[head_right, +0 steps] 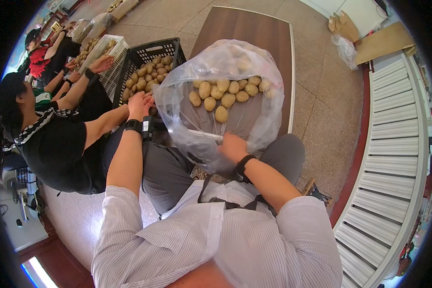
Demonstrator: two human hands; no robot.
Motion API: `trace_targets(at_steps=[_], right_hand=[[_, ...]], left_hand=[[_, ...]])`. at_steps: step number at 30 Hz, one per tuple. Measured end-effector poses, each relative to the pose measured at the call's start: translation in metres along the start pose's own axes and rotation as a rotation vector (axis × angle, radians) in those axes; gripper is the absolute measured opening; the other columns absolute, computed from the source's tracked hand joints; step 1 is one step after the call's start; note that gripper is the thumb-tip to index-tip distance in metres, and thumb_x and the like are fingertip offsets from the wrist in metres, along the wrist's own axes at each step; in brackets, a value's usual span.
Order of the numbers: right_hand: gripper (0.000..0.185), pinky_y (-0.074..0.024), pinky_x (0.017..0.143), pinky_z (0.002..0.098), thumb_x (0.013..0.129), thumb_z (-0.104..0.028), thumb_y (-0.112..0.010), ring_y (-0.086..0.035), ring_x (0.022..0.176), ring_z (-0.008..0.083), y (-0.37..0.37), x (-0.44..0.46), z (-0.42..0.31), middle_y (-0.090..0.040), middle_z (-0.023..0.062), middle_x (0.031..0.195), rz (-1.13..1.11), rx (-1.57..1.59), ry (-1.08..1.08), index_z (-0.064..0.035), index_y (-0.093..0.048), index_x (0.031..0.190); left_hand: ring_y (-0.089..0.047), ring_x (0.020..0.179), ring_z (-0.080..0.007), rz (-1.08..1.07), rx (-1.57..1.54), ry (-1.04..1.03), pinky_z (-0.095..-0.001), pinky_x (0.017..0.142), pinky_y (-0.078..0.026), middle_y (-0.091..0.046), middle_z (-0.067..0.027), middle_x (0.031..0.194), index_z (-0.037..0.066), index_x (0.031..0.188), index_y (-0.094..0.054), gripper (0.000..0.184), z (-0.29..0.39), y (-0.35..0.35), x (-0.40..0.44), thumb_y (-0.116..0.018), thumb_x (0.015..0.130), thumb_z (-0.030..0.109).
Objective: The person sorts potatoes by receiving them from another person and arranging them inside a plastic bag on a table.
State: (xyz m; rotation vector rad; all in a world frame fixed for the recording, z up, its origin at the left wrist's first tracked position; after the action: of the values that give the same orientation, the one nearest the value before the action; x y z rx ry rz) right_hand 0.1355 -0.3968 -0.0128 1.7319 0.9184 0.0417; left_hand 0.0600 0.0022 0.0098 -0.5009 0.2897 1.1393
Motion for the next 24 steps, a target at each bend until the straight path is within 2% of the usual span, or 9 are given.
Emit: trace_targets(at_steps=[1,2,4,5,7,10,16,20,24], right_hand=[[0.040,-0.0534,0.084,0.0479,0.084,-0.035,-0.066,-0.068,0.099,0.0378,-0.008,0.005,0.001,-0.071,0.0183,0.101,0.016,-0.044,0.066,-0.0023,-0.064,0.107],[0.040,-0.0534,0.084,0.0479,0.084,-0.035,-0.066,-0.068,0.099,0.0378,-0.012,0.009,0.003,-0.071,0.0183,0.101,0.017,-0.045,0.067,-0.0023,-0.064,0.107],[0.031,-0.0537,0.081,0.0480,0.082,-0.025,-0.067,-0.068,0.097,0.0369,-0.017,0.015,0.011,-0.070,0.0173,0.103,0.035,-0.073,0.026,-0.0052,-0.062,0.106],[0.031,-0.0537,0.081,0.0480,0.082,-0.025,-0.067,-0.068,0.097,0.0369,-0.015,0.013,0.009,-0.070,0.0173,0.103,0.034,-0.074,0.028,-0.0052,-0.062,0.106],[0.031,-0.0542,0.080,0.0468,0.082,-0.022,-0.068,-0.067,0.096,0.0351,0.003,0.003,0.000,-0.066,0.0160,0.105,0.220,-0.055,0.102,-0.0052,-0.059,0.106],[0.034,-0.0539,0.077,0.0463,0.081,-0.026,-0.072,-0.066,0.096,0.0346,-0.005,0.010,-0.002,-0.063,0.0129,0.105,0.227,-0.151,0.225,-0.0080,-0.057,0.106],[0.035,-0.0543,0.077,0.0463,0.080,-0.028,-0.073,-0.067,0.094,0.0319,0.002,0.004,-0.019,-0.063,0.0107,0.099,0.264,-0.190,0.336,-0.0064,-0.060,0.103],[0.028,-0.0543,0.077,0.0467,0.081,-0.027,-0.070,-0.067,0.095,0.0319,-0.008,0.014,-0.018,-0.064,0.0129,0.101,0.313,-0.188,0.260,-0.0058,-0.063,0.098],[0.020,-0.0539,0.078,0.0478,0.083,-0.023,-0.063,-0.067,0.093,0.0353,-0.012,0.025,-0.016,-0.067,0.0179,0.097,0.248,-0.054,0.199,-0.0041,-0.065,0.090]], left_hand=[[-0.059,0.086,-0.0221,-0.026,0.035,-0.022,-0.0384,0.070,-0.058,-0.057,-0.0114,0.107,0.001,0.131,-0.046,0.040,0.002,-0.004,-0.005,-0.059,0.094,0.011],[-0.059,0.083,-0.0204,-0.052,0.069,-0.046,-0.0374,0.068,-0.058,-0.058,-0.0106,0.104,0.000,0.129,-0.048,0.039,0.004,-0.007,-0.007,-0.059,0.093,0.011],[-0.059,0.080,-0.0194,-0.049,0.085,-0.070,-0.0364,0.067,-0.058,-0.059,-0.0099,0.102,0.000,0.129,-0.049,0.039,0.005,-0.011,-0.015,-0.060,0.093,0.012],[-0.059,0.077,-0.0184,-0.046,0.102,-0.092,-0.0355,0.065,-0.058,-0.059,-0.0091,0.099,-0.001,0.128,-0.050,0.039,0.006,-0.011,-0.016,-0.060,0.093,0.012],[-0.059,0.078,-0.0185,-0.049,0.120,-0.092,-0.0352,0.065,-0.057,-0.059,-0.0089,0.100,-0.001,0.130,-0.050,0.040,0.011,-0.010,-0.021,-0.060,0.093,0.013],[-0.060,0.079,-0.0187,-0.048,0.153,-0.081,-0.0350,0.065,-0.057,-0.059,-0.0085,0.100,0.000,0.131,-0.049,0.041,0.009,-0.012,-0.023,-0.059,0.094,0.014],[-0.062,0.083,-0.0193,-0.054,0.251,-0.078,-0.0348,0.065,-0.057,-0.060,-0.0082,0.102,0.001,0.129,-0.052,0.038,0.014,-0.024,-0.036,-0.057,0.095,0.017],[-0.063,0.082,-0.0192,-0.057,0.253,-0.069,-0.0342,0.064,-0.056,-0.060,-0.0080,0.102,0.001,0.127,-0.054,0.036,0.014,-0.026,-0.034,-0.056,0.096,0.018],[-0.063,0.081,-0.0183,-0.056,0.285,-0.080,-0.0333,0.062,-0.055,-0.060,-0.0077,0.102,0.002,0.127,-0.054,0.036,0.015,-0.028,-0.038,-0.057,0.096,0.019]])
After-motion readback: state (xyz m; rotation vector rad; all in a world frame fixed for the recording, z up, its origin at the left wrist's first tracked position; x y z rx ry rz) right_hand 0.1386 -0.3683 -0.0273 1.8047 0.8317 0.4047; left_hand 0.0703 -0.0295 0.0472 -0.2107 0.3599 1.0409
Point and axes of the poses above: each hand's wrist, its own x-axis towards the middle knuckle, its own y-axis out of the back of the hand, z = x × y, the point moved 7 cm from there along x, towards the middle knuckle
